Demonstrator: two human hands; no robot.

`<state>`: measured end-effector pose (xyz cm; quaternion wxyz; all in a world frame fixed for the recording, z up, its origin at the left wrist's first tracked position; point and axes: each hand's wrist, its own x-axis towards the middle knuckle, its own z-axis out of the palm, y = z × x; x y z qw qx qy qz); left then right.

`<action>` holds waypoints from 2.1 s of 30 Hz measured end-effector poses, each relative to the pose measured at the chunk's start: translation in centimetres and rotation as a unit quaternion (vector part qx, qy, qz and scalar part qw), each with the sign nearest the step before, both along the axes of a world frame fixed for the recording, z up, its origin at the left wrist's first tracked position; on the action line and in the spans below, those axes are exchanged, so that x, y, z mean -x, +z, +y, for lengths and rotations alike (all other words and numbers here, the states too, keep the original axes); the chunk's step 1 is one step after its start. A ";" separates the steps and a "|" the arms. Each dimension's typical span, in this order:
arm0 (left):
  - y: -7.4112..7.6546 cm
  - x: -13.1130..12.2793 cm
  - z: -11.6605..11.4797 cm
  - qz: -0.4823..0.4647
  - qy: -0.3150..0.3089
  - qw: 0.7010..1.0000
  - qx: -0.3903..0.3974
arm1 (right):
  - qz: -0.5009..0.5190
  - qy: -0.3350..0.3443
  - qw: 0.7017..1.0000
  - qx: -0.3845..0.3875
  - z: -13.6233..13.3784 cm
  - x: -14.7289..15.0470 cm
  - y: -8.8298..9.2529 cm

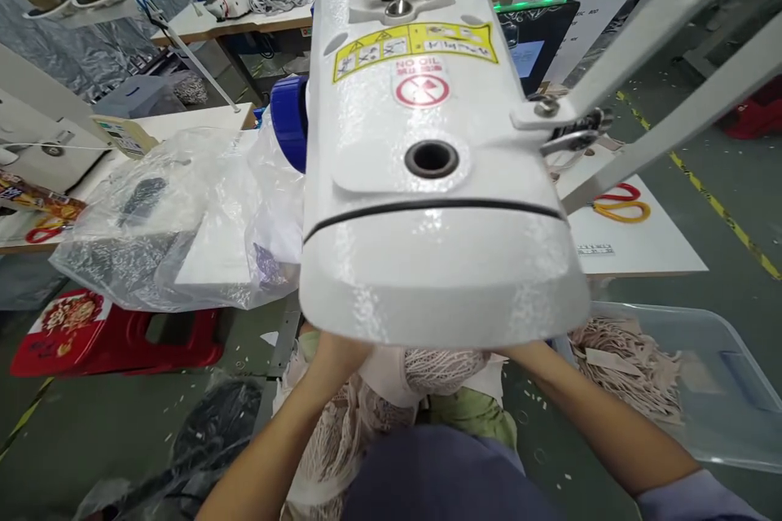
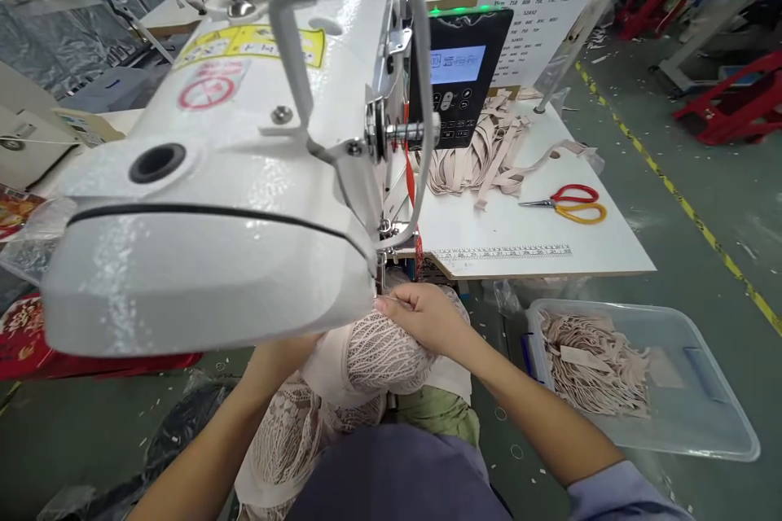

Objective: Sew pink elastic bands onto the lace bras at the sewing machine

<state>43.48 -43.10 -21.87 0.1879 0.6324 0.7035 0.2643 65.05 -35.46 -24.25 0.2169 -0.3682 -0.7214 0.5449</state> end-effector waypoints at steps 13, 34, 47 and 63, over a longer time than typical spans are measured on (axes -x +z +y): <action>1.0 0.1 -0.1 -0.001 0.046 0.999 -0.003 | 0.092 0.174 0.971 0.139 -0.5 -1.0 -5.2; 2.6 -1.2 -2.4 0.045 0.027 0.994 -0.094 | 0.146 0.076 0.941 0.295 -4.1 -8.0 -6.7; 3.0 -7.9 -5.4 -0.013 -0.327 0.940 0.099 | -0.056 0.271 0.959 -0.058 -7.3 -5.6 6.9; 4.7 -2.6 -1.6 -0.109 -0.164 0.971 0.138 | 0.014 0.049 0.997 0.055 -1.9 -1.0 4.9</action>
